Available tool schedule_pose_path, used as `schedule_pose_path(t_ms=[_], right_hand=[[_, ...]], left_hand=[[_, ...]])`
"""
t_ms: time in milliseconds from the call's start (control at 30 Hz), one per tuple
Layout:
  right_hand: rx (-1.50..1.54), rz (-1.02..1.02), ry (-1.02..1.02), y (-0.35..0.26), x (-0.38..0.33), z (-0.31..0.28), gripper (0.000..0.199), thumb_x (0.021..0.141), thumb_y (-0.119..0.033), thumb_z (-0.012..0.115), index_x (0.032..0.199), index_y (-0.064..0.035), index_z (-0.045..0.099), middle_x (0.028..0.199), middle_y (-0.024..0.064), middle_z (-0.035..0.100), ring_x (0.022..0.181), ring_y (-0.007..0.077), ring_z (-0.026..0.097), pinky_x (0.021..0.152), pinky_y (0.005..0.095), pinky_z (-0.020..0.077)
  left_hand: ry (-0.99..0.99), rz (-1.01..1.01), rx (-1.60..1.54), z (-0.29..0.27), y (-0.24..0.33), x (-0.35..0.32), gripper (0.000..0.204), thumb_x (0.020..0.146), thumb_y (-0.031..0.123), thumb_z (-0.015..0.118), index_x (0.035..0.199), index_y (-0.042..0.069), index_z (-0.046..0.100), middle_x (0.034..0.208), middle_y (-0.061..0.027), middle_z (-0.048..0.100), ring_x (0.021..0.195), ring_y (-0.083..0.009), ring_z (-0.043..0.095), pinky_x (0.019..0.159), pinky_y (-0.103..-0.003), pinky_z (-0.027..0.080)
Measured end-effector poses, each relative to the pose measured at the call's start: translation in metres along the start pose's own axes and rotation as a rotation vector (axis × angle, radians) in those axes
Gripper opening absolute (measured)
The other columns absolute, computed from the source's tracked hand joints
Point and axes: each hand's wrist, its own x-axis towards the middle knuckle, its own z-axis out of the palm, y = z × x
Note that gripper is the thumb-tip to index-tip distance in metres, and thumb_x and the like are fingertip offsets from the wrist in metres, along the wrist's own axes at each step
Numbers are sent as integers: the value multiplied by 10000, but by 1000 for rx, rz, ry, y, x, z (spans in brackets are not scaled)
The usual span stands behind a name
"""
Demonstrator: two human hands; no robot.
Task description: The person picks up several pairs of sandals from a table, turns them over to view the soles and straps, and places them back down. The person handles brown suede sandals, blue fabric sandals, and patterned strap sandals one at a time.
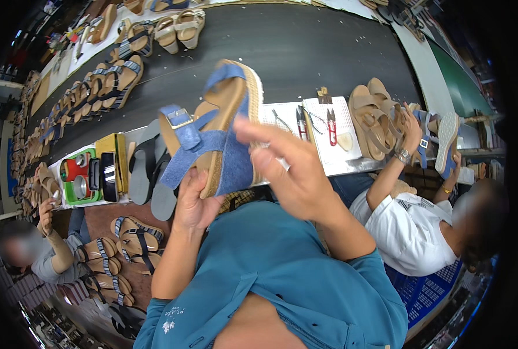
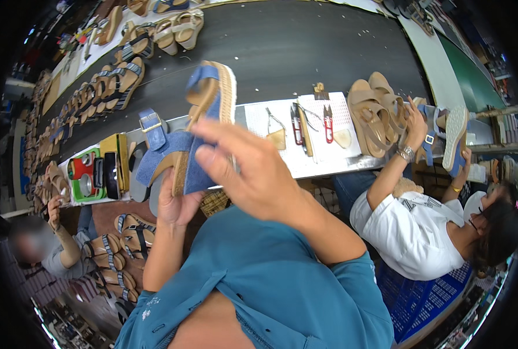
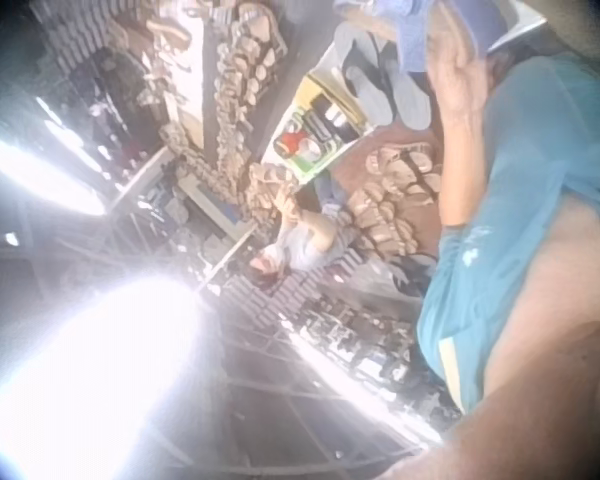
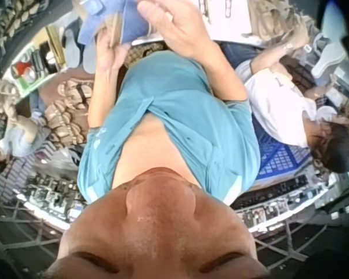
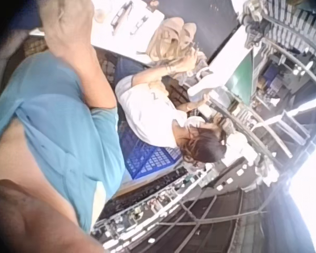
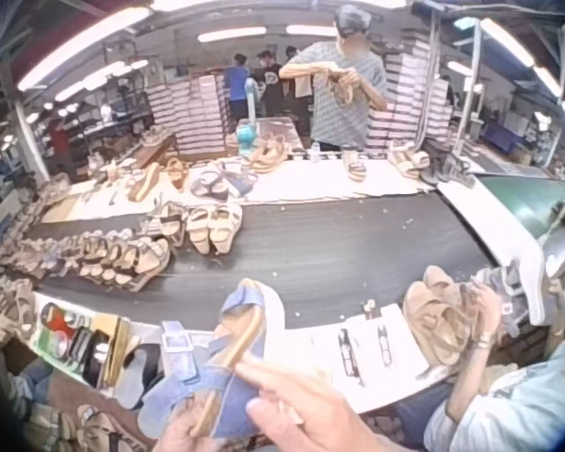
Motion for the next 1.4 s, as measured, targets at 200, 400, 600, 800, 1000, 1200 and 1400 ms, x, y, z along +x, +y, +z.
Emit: schedule_pose_path(t_ms=[200,400,600,800,1000,1200,1400], right_hand=[[-223,182,541,94,-25,-53,264,956,-155,568,1148,9,643,1049,159,669,938,208,651,817,329,510],[-672,367,172,199,-109,-3,210,862,-159,677,1032,-37,665,1014,136,645,951,298,620,822,364,496],[-790,302,241,225,-102,38,188,801,-181,736,952,-80,685,947,65,588,893,276,561,747,396,474],[-898,209,269,242,-107,42,123,791,-195,746,858,-107,692,910,27,573,845,258,551,688,387,453],[-870,252,256,238,-105,41,102,813,-180,720,864,-98,687,925,41,594,877,275,558,717,396,473],[-850,215,257,233,-102,36,76,792,-114,706,862,-104,679,928,59,593,873,289,558,753,391,454],[-425,6,304,108,-39,38,102,839,-62,687,926,-63,634,1061,125,581,1079,303,532,927,415,401]], left_hand=[[-148,227,180,3,27,-15,566,887,316,670,1357,71,474,1368,-91,524,1287,-278,480,1106,-491,349],[92,133,-41,-43,8,-23,690,852,481,662,1359,50,478,1332,-87,548,1254,-269,498,1076,-440,382],[52,91,-75,-28,-3,-19,453,976,364,525,1318,67,518,1305,-59,573,1220,-211,532,1051,-403,409],[144,109,-112,-28,-6,-27,445,986,366,503,1319,72,520,1297,-67,583,1205,-216,551,1035,-393,437],[114,131,-152,-35,-3,-32,435,991,362,498,1314,72,524,1298,-68,586,1200,-218,559,1024,-395,448],[84,91,-199,-16,6,-27,404,993,360,512,1290,89,546,1273,-45,602,1177,-193,568,1010,-380,454],[170,81,-109,-5,10,-20,379,1004,325,494,1300,94,543,1253,-50,610,1147,-202,587,983,-383,475]])
